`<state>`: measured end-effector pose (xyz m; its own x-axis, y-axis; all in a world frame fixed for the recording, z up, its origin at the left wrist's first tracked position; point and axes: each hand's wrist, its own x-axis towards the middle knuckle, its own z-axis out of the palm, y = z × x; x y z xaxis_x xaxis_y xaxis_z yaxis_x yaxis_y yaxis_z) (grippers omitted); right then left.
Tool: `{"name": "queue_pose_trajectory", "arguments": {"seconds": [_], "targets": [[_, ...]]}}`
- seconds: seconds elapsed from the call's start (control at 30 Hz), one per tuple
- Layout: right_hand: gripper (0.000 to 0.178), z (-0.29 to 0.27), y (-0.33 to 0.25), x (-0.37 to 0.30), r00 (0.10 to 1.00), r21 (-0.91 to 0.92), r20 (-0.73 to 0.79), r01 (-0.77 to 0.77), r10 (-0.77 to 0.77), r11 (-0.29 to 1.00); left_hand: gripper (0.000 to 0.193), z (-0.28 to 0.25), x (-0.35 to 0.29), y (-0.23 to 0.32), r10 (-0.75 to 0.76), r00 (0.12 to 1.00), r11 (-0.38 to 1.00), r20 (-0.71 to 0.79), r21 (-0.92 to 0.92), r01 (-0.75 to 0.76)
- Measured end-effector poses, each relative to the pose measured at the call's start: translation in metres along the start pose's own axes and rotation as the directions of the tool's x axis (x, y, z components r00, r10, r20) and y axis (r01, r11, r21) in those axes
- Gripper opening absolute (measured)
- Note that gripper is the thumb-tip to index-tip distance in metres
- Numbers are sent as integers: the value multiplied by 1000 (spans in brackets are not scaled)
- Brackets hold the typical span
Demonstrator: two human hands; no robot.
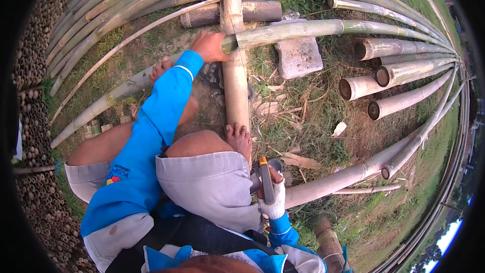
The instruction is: The person sits on the ground and uses a hand saw to cut long bamboo poles into shorter sections. They position each pole on a wooden support, saw through it, and then move the cut pieces aside.
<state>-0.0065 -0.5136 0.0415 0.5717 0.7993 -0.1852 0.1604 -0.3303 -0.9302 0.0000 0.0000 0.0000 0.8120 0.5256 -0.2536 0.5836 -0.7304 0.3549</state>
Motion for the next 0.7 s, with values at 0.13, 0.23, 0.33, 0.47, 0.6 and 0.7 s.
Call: {"name": "queue_pose_trajectory", "arguments": {"seconds": [0.13, 0.23, 0.33, 0.47, 0.6, 0.7], "targets": [[69, 27, 16, 88, 976, -3, -108, 191, -190, 982, 78, -49, 39, -15, 45, 988, 996, -145, 82, -33], [69, 62, 6, 216, 902, -93, -111, 408, -417, 908, 75, -2, 13, -11, 12, 996, 1000, -89, 24, -10], [68, 69, -19, 255, 897, -23, -120, 426, -426, 904, 67, -10, 20, 0, 38, 994, 999, -98, 43, -33], [69, 46, -10, 183, 984, 96, -19, 179, -178, 979, 68, -11, 12, -11, 43, 996, 998, -72, 38, -41], [65, 5, 44, 12, 998, 13, -44, 51, -51, 999, 70, -10, 13, -9, 15, 991, 999, -132, 40, -10], [67, 6, 29, 13, 988, -13, -44, 147, -148, 989, 72, -3, 2, -4, 5, 995, 999, -103, 33, -2]]}}
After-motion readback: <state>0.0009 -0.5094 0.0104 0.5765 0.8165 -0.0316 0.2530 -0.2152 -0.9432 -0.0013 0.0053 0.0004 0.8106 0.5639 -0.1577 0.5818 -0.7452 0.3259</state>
